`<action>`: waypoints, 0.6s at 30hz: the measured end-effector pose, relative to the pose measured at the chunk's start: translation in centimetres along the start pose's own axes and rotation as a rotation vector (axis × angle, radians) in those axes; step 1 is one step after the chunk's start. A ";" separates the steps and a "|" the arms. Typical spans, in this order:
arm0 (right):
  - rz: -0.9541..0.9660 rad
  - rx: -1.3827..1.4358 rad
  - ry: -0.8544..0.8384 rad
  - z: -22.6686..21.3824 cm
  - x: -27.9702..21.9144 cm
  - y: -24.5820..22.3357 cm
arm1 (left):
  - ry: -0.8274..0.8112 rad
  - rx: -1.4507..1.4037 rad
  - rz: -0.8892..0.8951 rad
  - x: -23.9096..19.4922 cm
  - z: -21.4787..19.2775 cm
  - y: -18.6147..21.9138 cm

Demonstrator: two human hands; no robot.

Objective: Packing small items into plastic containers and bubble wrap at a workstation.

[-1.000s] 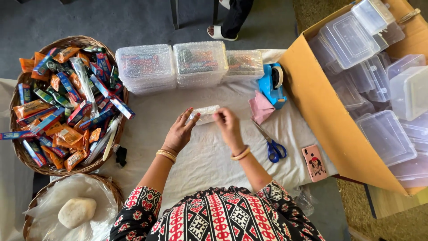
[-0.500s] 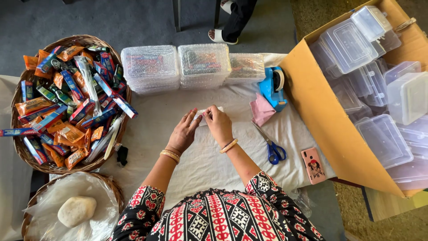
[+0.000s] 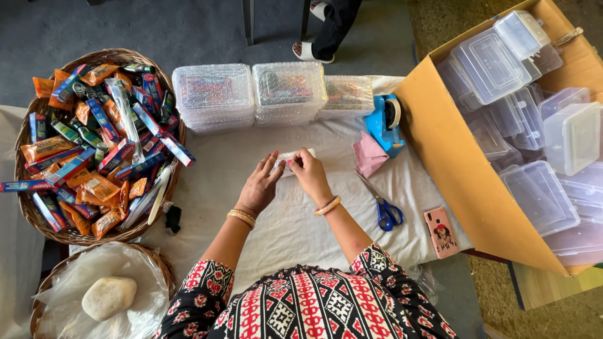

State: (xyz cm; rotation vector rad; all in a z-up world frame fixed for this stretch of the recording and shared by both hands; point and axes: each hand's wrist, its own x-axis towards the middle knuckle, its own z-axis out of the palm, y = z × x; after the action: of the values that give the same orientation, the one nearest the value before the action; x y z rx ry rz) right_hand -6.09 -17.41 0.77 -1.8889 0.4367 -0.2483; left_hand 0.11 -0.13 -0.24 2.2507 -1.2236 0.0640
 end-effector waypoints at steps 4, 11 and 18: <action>0.013 -0.167 0.050 0.4 0.1 -1.8 | -0.008 -0.004 -0.005 0.1 0.0 0.1; 0.027 -0.318 0.116 0.8 -0.1 -2.3 | 0.000 -0.003 0.005 -0.1 0.3 0.2; 0.020 -0.469 0.090 0.2 0.3 -3.4 | 0.000 0.011 0.027 -0.1 0.2 0.2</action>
State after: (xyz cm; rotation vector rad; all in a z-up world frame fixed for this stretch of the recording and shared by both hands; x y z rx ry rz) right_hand -5.14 -16.35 3.90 -2.3361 0.6144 -0.2317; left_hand -0.17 -0.24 -0.33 2.2437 -1.2559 0.0811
